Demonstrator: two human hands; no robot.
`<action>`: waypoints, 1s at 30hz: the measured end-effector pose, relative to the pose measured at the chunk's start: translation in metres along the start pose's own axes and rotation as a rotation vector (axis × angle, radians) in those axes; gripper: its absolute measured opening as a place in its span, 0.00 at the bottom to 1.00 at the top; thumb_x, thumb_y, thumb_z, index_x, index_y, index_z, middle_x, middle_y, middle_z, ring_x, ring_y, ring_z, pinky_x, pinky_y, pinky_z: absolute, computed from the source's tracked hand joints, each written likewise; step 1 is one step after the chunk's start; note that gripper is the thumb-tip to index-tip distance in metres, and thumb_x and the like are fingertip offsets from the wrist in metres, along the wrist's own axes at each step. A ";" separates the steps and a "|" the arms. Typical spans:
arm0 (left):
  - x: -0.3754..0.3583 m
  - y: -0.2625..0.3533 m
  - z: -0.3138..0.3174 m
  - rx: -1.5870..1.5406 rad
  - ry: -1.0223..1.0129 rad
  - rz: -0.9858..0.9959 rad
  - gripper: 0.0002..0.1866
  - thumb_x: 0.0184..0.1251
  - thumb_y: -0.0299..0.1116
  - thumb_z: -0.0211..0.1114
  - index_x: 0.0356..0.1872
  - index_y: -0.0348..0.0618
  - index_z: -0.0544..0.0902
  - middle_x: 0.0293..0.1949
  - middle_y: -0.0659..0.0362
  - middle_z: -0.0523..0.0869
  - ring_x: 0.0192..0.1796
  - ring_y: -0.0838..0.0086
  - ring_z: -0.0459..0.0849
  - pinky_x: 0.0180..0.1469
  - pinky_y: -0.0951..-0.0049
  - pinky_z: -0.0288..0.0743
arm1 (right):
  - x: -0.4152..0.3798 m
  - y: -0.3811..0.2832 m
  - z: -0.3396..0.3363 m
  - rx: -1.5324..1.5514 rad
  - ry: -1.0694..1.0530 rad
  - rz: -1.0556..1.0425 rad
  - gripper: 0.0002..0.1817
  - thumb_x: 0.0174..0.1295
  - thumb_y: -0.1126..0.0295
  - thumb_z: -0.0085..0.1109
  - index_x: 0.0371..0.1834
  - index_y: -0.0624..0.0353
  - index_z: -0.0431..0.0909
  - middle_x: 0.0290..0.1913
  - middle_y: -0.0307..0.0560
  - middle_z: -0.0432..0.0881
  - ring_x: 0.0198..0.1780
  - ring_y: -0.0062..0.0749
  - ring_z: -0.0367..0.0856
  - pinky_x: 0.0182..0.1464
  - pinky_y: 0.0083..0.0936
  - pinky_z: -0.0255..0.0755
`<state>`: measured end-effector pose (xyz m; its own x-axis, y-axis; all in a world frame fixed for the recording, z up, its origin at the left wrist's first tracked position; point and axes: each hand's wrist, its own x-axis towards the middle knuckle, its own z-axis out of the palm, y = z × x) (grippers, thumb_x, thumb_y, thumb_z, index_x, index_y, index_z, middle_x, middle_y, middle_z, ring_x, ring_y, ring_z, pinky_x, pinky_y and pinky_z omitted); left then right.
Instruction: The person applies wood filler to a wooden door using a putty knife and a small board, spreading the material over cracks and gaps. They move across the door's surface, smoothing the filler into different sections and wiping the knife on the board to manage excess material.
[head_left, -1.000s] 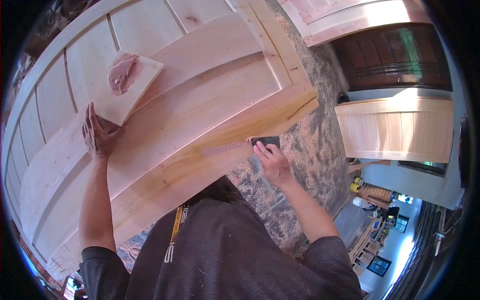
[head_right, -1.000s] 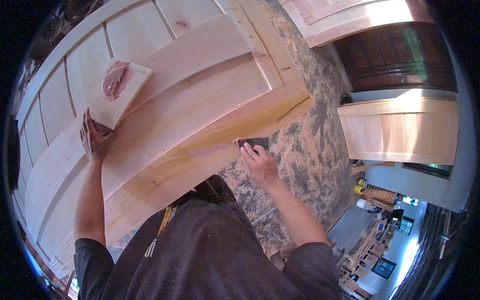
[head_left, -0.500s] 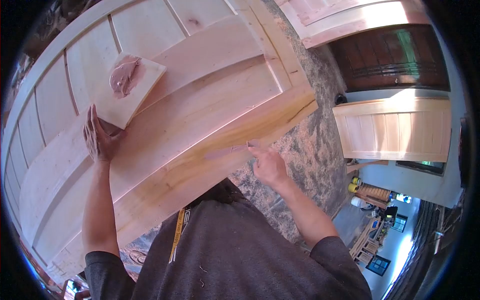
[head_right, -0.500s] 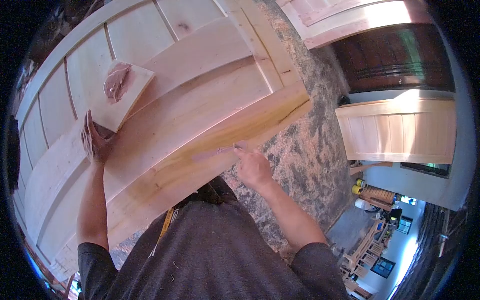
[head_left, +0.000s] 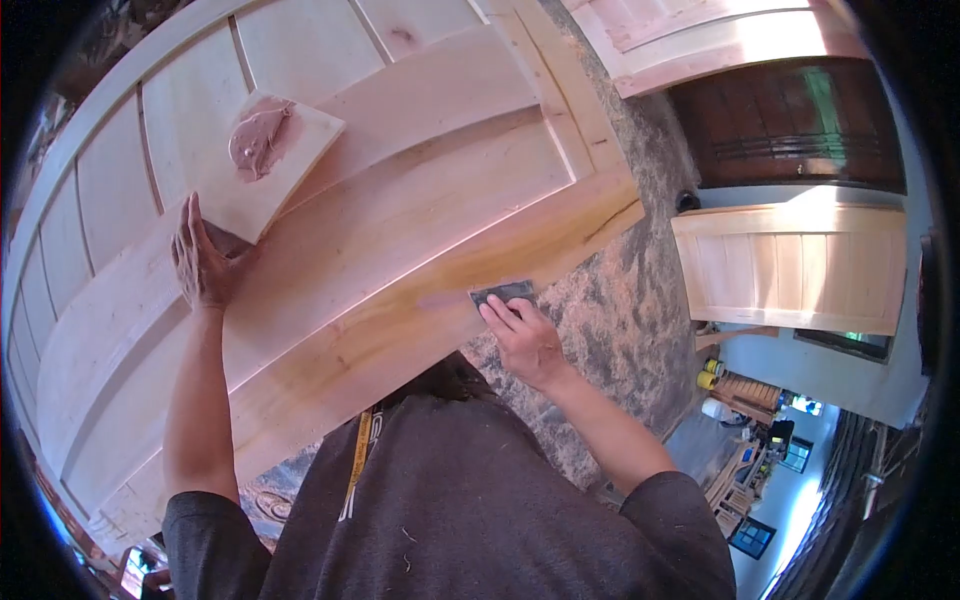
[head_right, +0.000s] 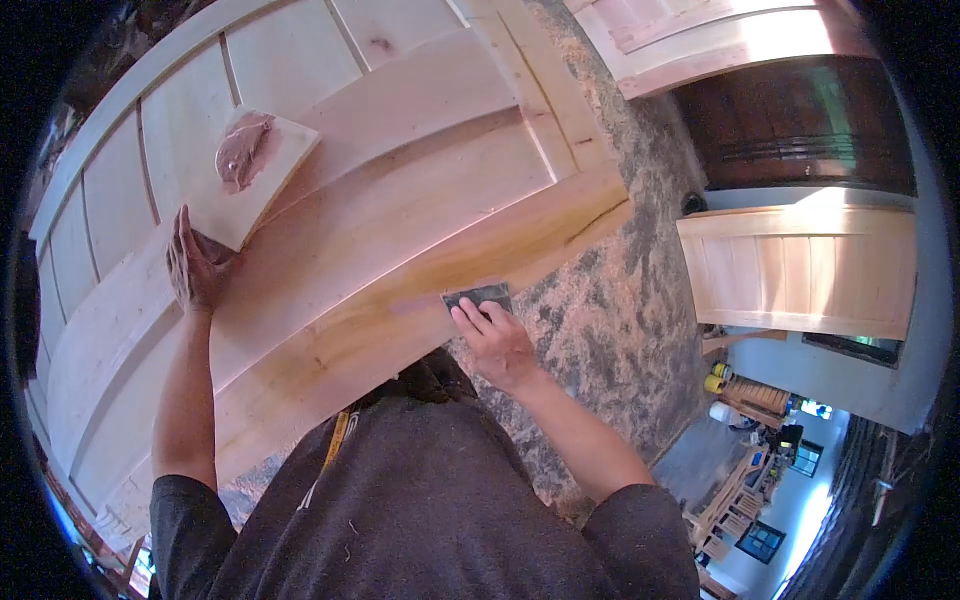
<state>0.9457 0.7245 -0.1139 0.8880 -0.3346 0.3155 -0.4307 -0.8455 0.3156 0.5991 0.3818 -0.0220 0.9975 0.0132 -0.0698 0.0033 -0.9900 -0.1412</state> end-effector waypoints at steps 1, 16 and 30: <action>-0.002 0.000 0.001 0.010 -0.017 -0.011 0.65 0.37 0.56 0.84 0.79 0.47 0.57 0.76 0.50 0.66 0.75 0.52 0.66 0.75 0.51 0.60 | -0.004 -0.003 0.005 0.016 -0.017 0.024 0.26 0.54 0.72 0.62 0.60 0.62 0.81 0.60 0.47 0.84 0.56 0.39 0.79 0.57 0.35 0.80; 0.001 0.005 -0.003 -0.028 0.012 -0.001 0.65 0.37 0.57 0.84 0.78 0.44 0.58 0.75 0.48 0.67 0.74 0.51 0.67 0.74 0.52 0.60 | 0.006 -0.003 -0.027 0.144 -0.116 0.260 0.23 0.59 0.73 0.59 0.60 0.59 0.83 0.55 0.52 0.87 0.53 0.48 0.84 0.53 0.41 0.81; 0.000 0.002 -0.006 -0.021 -0.032 -0.013 0.65 0.38 0.58 0.84 0.79 0.46 0.57 0.76 0.50 0.65 0.74 0.52 0.67 0.74 0.51 0.60 | 0.040 -0.031 -0.032 0.311 -0.241 0.887 0.25 0.58 0.72 0.54 0.60 0.58 0.84 0.43 0.68 0.87 0.47 0.61 0.87 0.55 0.47 0.79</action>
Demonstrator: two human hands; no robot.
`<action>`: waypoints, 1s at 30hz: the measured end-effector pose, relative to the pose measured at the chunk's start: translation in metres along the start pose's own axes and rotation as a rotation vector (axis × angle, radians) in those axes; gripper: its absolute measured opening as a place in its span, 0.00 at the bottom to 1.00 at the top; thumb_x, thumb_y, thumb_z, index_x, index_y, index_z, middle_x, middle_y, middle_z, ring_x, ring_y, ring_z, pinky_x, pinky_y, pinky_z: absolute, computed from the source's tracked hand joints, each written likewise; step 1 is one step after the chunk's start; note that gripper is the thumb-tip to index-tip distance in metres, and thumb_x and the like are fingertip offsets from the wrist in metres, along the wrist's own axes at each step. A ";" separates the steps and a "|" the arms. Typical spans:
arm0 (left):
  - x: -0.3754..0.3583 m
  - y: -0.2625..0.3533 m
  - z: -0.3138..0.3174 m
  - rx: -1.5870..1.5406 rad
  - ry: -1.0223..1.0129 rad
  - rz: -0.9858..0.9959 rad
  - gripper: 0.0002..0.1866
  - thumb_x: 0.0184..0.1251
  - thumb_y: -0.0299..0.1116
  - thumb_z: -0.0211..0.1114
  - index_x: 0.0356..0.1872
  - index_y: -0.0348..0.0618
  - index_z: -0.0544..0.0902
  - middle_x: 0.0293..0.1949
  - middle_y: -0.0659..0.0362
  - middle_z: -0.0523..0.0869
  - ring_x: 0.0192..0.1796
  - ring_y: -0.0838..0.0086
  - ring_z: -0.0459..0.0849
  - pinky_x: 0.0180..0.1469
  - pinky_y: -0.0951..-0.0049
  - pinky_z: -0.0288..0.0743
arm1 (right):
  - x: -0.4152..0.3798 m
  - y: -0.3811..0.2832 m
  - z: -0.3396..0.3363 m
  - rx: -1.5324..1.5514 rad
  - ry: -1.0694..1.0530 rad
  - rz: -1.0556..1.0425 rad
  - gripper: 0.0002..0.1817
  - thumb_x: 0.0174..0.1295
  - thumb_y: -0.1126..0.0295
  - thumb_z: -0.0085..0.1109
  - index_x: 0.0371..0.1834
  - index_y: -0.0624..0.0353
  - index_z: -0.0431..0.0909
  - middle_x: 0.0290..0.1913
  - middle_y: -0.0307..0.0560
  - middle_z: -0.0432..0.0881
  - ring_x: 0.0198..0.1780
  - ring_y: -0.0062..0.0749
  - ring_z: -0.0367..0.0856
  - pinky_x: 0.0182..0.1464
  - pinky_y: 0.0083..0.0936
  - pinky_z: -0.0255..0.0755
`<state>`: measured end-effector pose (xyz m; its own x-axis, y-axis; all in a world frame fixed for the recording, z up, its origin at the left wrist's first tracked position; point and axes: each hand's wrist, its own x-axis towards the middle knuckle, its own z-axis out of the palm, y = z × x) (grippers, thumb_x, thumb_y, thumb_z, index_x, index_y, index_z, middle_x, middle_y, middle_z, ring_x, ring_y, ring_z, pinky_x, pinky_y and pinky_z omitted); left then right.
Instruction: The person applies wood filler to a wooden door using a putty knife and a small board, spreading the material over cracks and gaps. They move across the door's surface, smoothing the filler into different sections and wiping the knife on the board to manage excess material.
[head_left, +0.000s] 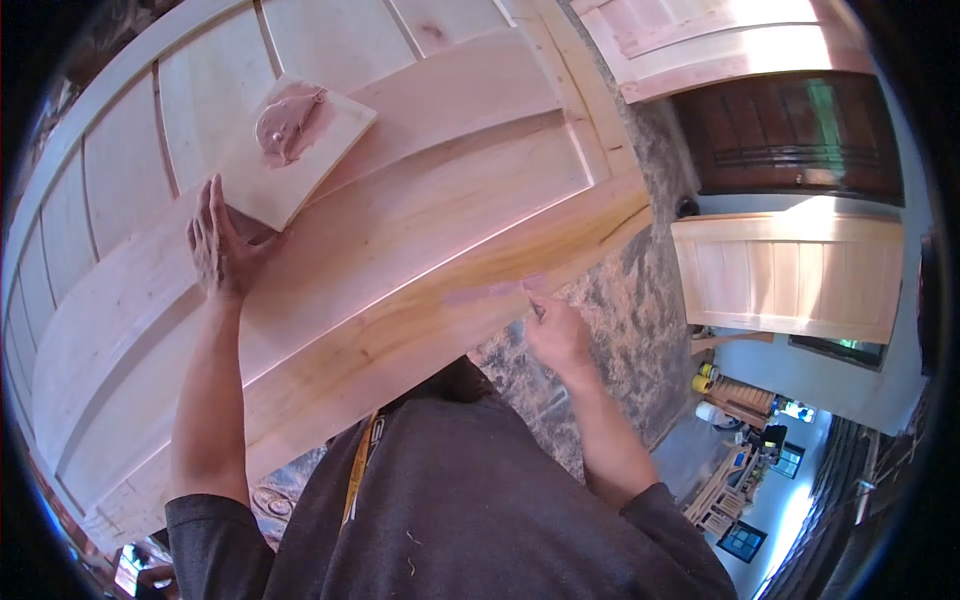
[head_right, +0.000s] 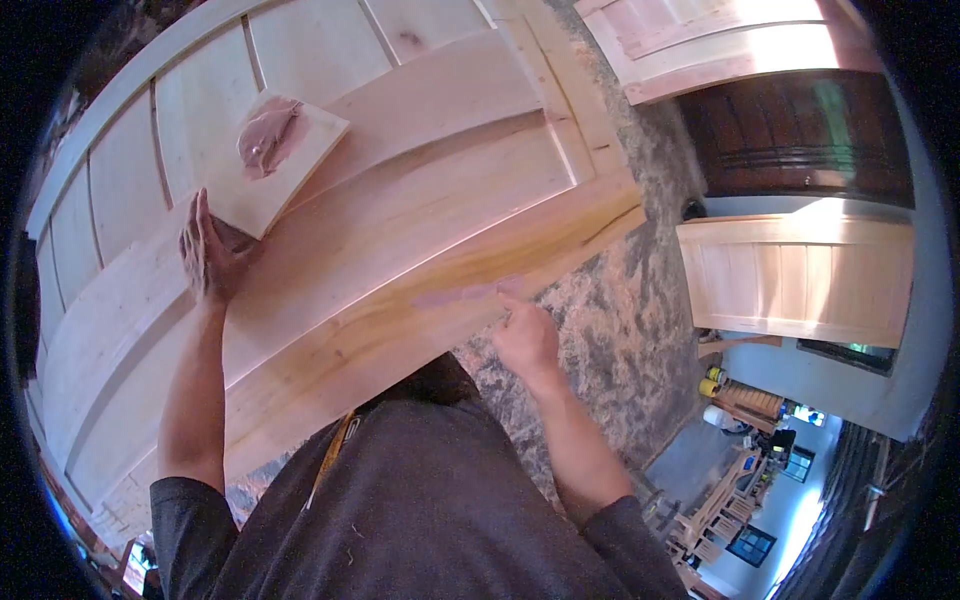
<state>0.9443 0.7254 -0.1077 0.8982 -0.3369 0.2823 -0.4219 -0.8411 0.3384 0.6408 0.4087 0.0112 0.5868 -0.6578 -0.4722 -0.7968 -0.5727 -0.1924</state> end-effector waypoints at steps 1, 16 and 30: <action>0.001 -0.002 0.000 -0.002 0.000 0.003 0.66 0.37 0.58 0.84 0.79 0.46 0.57 0.76 0.50 0.66 0.74 0.52 0.67 0.74 0.52 0.60 | -0.003 -0.004 0.009 -0.007 0.008 -0.046 0.25 0.57 0.72 0.54 0.60 0.59 0.84 0.42 0.68 0.86 0.46 0.59 0.87 0.55 0.46 0.79; 0.002 -0.001 -0.001 -0.039 0.004 0.007 0.67 0.33 0.55 0.86 0.79 0.48 0.57 0.76 0.50 0.65 0.76 0.55 0.64 0.75 0.53 0.59 | -0.032 -0.040 0.032 -0.197 0.058 -0.521 0.24 0.60 0.74 0.56 0.61 0.61 0.81 0.57 0.51 0.86 0.55 0.50 0.81 0.56 0.40 0.79; 0.002 0.000 -0.002 -0.021 0.010 0.012 0.66 0.38 0.61 0.83 0.79 0.47 0.57 0.76 0.48 0.64 0.76 0.54 0.65 0.75 0.52 0.58 | -0.038 -0.056 0.020 -0.182 -0.076 -0.349 0.26 0.59 0.75 0.56 0.64 0.61 0.79 0.62 0.51 0.83 0.60 0.46 0.79 0.58 0.42 0.79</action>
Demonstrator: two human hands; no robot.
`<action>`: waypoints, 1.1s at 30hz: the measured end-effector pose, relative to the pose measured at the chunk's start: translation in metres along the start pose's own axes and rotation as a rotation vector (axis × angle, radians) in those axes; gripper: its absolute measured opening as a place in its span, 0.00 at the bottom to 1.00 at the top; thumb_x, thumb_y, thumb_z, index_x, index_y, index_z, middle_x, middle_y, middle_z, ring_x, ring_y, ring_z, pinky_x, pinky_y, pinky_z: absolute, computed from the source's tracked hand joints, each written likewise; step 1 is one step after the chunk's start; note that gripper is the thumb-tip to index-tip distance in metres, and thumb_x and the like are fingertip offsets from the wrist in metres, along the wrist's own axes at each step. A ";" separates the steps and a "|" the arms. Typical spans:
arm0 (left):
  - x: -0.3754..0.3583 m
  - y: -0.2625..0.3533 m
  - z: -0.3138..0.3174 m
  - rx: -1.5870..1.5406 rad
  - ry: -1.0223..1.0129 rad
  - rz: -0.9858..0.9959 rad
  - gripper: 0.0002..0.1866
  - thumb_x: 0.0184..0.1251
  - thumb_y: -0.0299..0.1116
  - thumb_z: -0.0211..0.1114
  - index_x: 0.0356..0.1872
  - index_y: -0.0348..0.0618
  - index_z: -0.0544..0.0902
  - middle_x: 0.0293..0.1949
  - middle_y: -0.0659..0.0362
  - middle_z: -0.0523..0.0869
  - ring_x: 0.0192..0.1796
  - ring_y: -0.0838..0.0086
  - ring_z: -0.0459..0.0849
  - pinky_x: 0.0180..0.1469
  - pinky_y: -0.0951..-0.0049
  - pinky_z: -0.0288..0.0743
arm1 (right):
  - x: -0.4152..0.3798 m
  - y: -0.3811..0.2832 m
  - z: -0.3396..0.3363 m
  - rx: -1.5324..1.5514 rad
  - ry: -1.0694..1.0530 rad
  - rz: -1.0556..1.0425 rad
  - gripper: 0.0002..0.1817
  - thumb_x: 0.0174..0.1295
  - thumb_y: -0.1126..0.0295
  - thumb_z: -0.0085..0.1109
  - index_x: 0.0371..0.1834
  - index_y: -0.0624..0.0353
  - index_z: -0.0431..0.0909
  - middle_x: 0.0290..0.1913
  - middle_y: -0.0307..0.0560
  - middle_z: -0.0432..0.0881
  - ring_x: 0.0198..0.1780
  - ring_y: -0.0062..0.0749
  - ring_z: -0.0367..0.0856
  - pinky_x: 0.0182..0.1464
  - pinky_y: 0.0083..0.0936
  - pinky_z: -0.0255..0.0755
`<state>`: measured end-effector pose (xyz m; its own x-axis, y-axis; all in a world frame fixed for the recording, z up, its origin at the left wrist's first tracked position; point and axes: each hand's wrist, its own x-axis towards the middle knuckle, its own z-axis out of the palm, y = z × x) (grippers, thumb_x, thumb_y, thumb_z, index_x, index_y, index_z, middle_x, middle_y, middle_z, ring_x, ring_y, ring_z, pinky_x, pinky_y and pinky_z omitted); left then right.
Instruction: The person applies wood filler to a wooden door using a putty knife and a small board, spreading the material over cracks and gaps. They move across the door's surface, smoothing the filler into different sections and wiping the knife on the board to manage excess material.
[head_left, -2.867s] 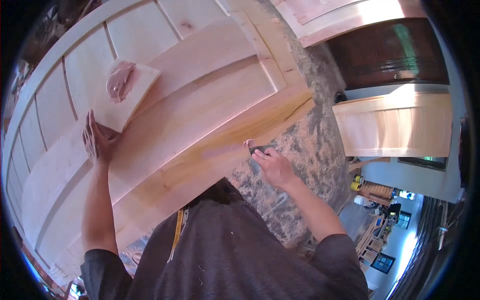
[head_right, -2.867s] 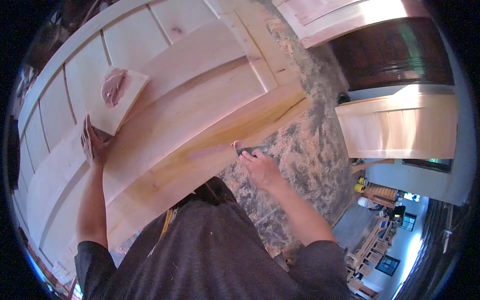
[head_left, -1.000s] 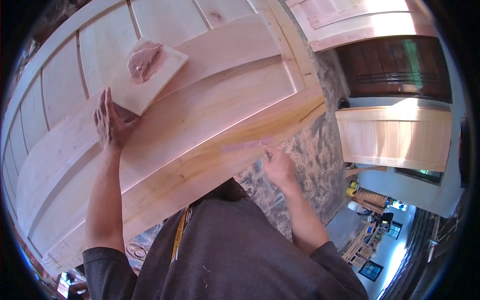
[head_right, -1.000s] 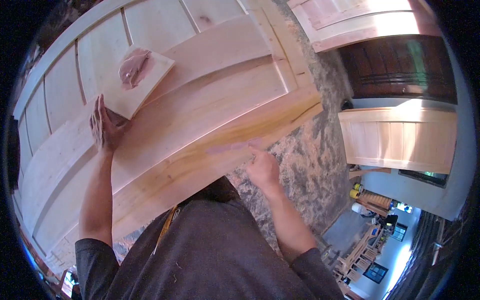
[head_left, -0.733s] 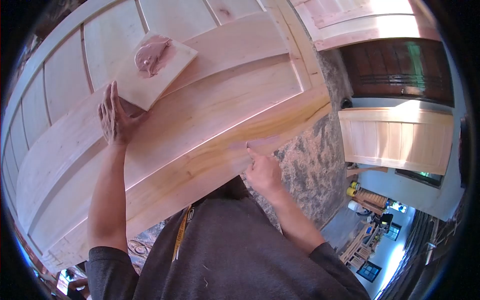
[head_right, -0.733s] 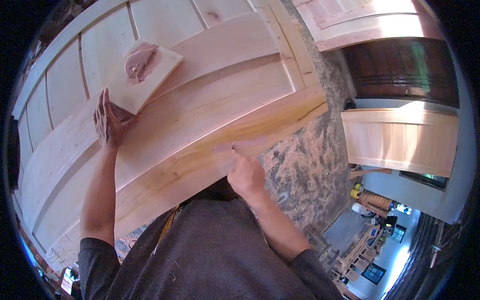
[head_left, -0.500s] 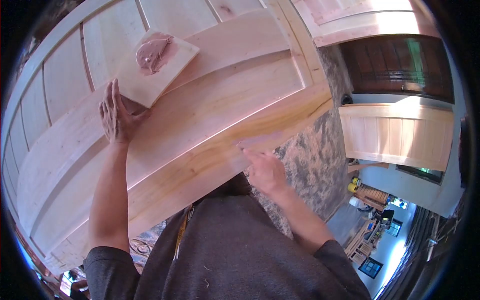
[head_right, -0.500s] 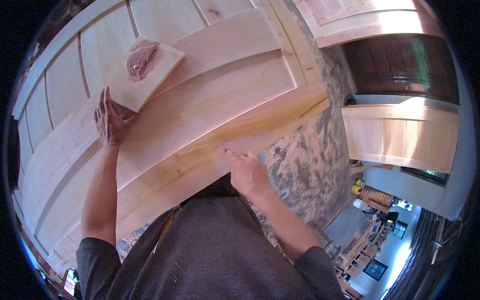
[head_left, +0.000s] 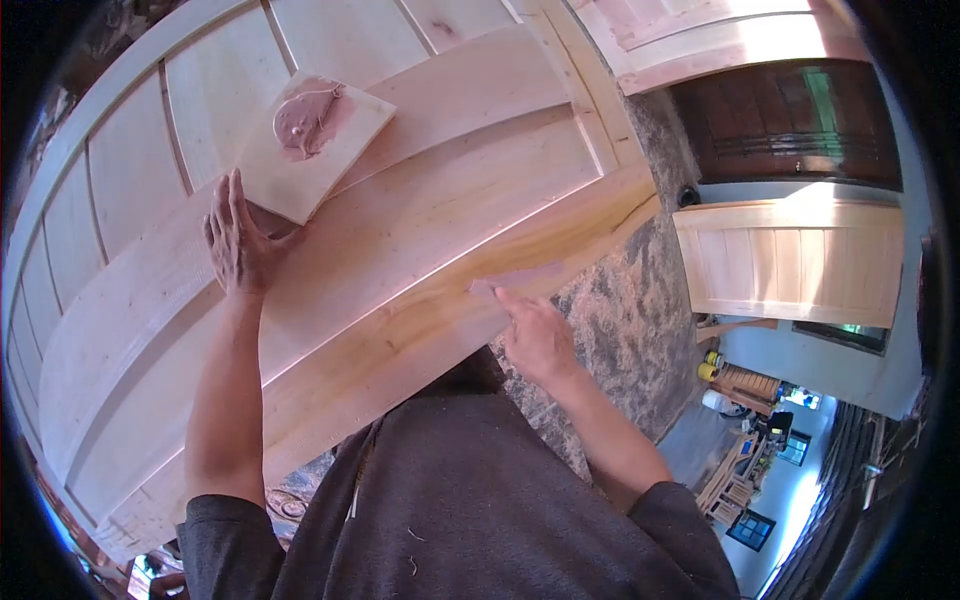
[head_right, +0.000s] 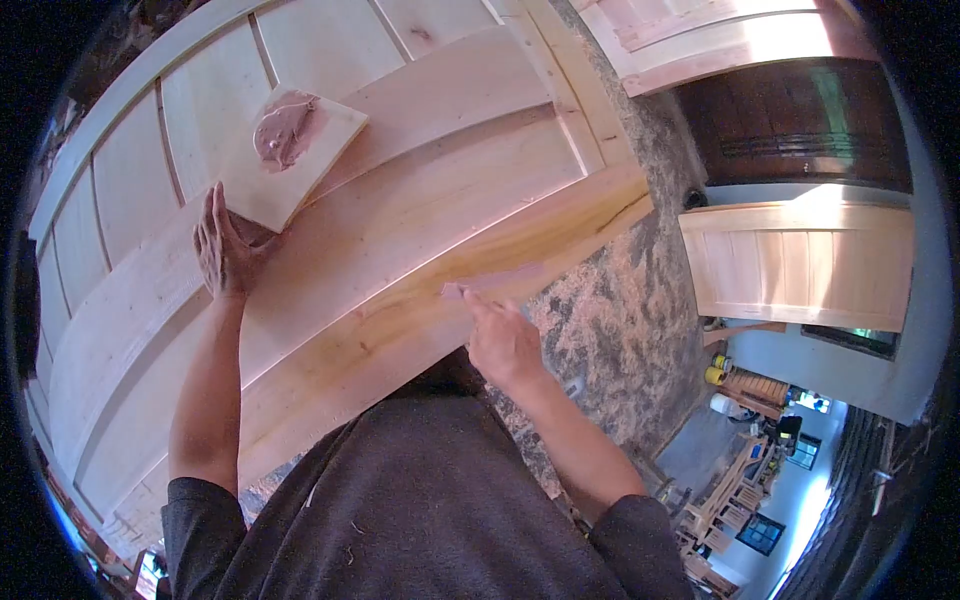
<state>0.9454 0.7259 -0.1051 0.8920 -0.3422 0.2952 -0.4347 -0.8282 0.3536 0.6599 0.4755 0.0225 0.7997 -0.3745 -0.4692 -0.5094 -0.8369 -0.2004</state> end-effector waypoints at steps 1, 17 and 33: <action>0.000 -0.001 0.000 -0.001 0.003 0.005 0.66 0.38 0.62 0.83 0.79 0.47 0.57 0.76 0.48 0.64 0.76 0.54 0.65 0.75 0.52 0.58 | 0.005 0.001 0.007 0.002 0.035 0.012 0.26 0.59 0.75 0.55 0.64 0.61 0.78 0.61 0.51 0.84 0.61 0.47 0.80 0.58 0.42 0.79; 0.000 0.001 0.000 -0.002 -0.006 -0.010 0.65 0.37 0.56 0.85 0.78 0.47 0.59 0.75 0.49 0.67 0.75 0.54 0.66 0.74 0.53 0.60 | -0.008 0.045 0.003 -0.045 0.201 -0.041 0.24 0.60 0.74 0.56 0.62 0.60 0.81 0.52 0.53 0.88 0.54 0.51 0.83 0.56 0.43 0.80; -0.001 0.002 0.003 -0.006 0.016 0.008 0.66 0.37 0.60 0.84 0.79 0.45 0.58 0.76 0.51 0.67 0.75 0.54 0.67 0.75 0.52 0.60 | 0.011 0.004 -0.005 0.072 -0.049 -0.121 0.22 0.60 0.74 0.54 0.58 0.56 0.84 0.49 0.59 0.87 0.52 0.53 0.85 0.55 0.43 0.80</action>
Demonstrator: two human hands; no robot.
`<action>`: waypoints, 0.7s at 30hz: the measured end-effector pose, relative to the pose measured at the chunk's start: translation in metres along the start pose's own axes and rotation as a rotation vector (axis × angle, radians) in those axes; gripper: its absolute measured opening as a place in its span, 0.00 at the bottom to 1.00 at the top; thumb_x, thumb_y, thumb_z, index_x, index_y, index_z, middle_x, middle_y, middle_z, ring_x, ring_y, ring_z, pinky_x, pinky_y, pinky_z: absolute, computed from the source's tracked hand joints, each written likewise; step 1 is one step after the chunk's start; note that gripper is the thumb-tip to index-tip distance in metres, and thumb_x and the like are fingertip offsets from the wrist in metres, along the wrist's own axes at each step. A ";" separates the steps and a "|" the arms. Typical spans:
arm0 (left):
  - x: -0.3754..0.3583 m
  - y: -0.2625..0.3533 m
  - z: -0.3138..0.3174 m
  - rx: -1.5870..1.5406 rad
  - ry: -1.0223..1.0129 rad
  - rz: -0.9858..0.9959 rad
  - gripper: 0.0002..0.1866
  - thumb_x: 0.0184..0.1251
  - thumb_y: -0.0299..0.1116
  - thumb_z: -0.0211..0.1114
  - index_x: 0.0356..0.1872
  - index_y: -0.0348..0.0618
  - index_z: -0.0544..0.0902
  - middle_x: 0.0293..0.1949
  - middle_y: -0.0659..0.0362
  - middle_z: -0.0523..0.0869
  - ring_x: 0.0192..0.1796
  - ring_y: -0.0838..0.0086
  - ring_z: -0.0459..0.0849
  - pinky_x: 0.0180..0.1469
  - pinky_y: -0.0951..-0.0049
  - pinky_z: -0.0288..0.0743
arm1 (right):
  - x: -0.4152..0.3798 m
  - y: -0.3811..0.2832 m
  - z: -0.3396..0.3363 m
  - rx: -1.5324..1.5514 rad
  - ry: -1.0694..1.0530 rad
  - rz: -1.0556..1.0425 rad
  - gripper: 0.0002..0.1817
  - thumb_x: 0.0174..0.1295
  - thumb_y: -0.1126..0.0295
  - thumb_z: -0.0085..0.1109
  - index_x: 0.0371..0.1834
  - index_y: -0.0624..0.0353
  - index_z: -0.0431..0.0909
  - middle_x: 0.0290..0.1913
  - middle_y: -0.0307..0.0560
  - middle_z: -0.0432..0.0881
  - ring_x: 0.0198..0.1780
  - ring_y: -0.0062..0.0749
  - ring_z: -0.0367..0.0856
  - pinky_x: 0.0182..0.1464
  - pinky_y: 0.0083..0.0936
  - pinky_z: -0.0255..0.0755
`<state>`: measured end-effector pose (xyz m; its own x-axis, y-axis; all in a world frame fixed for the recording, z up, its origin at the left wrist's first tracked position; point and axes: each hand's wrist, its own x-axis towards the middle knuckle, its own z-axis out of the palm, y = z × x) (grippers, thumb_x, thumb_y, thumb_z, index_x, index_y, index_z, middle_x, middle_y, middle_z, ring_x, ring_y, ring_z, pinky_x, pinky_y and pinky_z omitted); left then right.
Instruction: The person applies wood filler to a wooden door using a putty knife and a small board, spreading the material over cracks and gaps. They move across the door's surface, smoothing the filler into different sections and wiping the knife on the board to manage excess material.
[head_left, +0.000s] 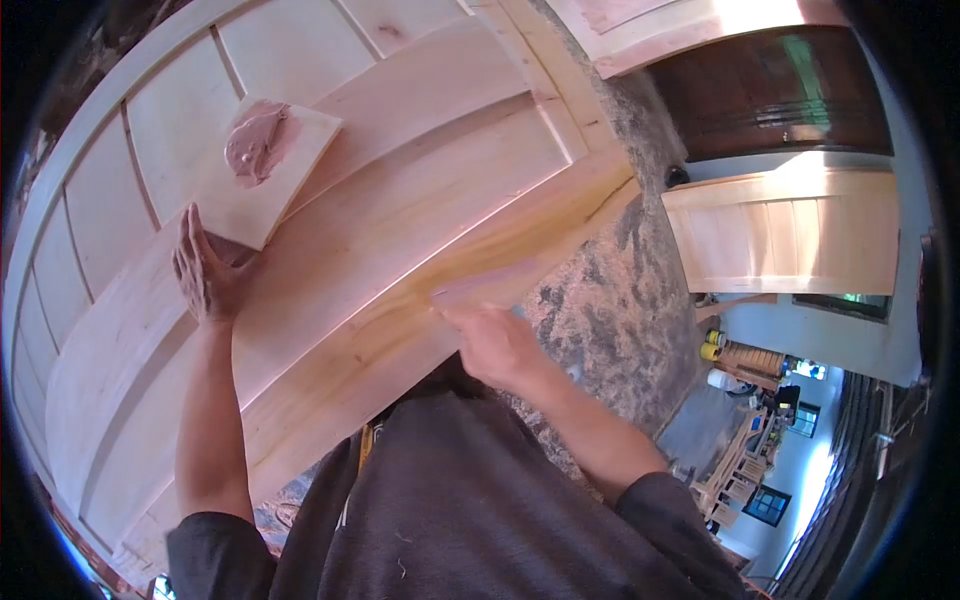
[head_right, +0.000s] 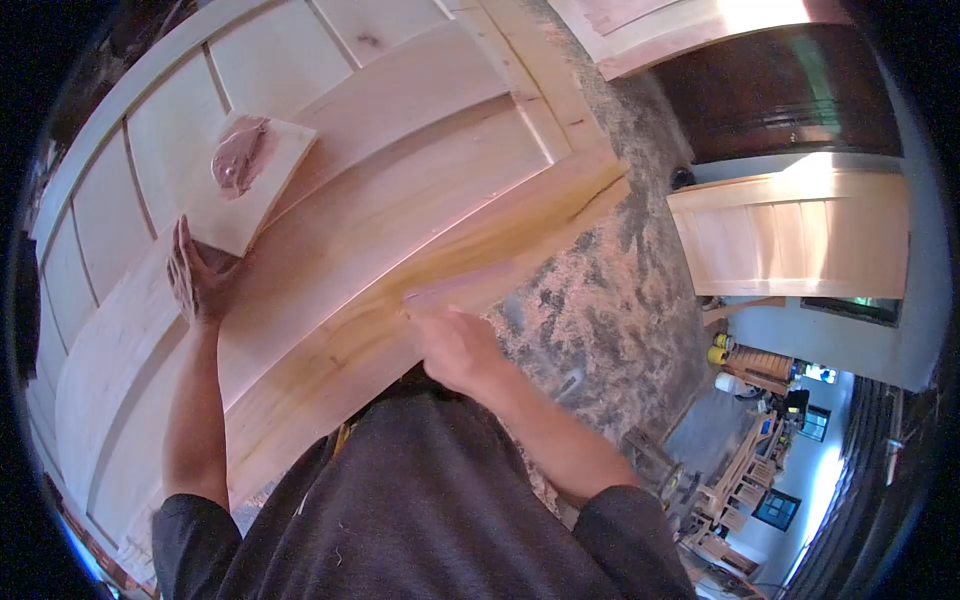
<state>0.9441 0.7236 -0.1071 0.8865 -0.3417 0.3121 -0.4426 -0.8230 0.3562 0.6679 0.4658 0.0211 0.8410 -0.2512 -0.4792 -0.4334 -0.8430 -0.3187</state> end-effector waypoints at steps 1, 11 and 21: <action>0.001 0.001 0.000 0.006 0.004 0.009 0.66 0.37 0.60 0.84 0.79 0.45 0.58 0.76 0.51 0.67 0.75 0.54 0.67 0.75 0.52 0.60 | -0.006 0.020 -0.004 -0.023 0.043 -0.065 0.22 0.61 0.74 0.53 0.58 0.57 0.84 0.54 0.56 0.86 0.55 0.50 0.85 0.57 0.41 0.80; -0.001 0.003 0.002 0.040 -0.013 -0.011 0.65 0.38 0.58 0.83 0.79 0.45 0.58 0.76 0.50 0.67 0.76 0.54 0.65 0.76 0.52 0.59 | -0.018 0.158 -0.015 -0.369 0.387 -0.427 0.21 0.60 0.75 0.58 0.59 0.58 0.83 0.58 0.47 0.86 0.62 0.42 0.80 0.62 0.39 0.78; -0.001 0.008 0.004 0.079 -0.030 -0.054 0.63 0.39 0.55 0.83 0.79 0.45 0.58 0.75 0.51 0.68 0.76 0.54 0.65 0.76 0.53 0.60 | -0.010 0.184 0.018 -0.339 0.426 -0.463 0.25 0.58 0.75 0.58 0.62 0.56 0.82 0.63 0.47 0.84 0.66 0.44 0.79 0.64 0.37 0.78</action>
<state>0.9397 0.7158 -0.1079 0.9129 -0.3082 0.2677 -0.3830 -0.8735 0.3006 0.5741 0.3221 -0.0469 0.9977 0.0623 0.0270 0.0649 -0.9921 -0.1071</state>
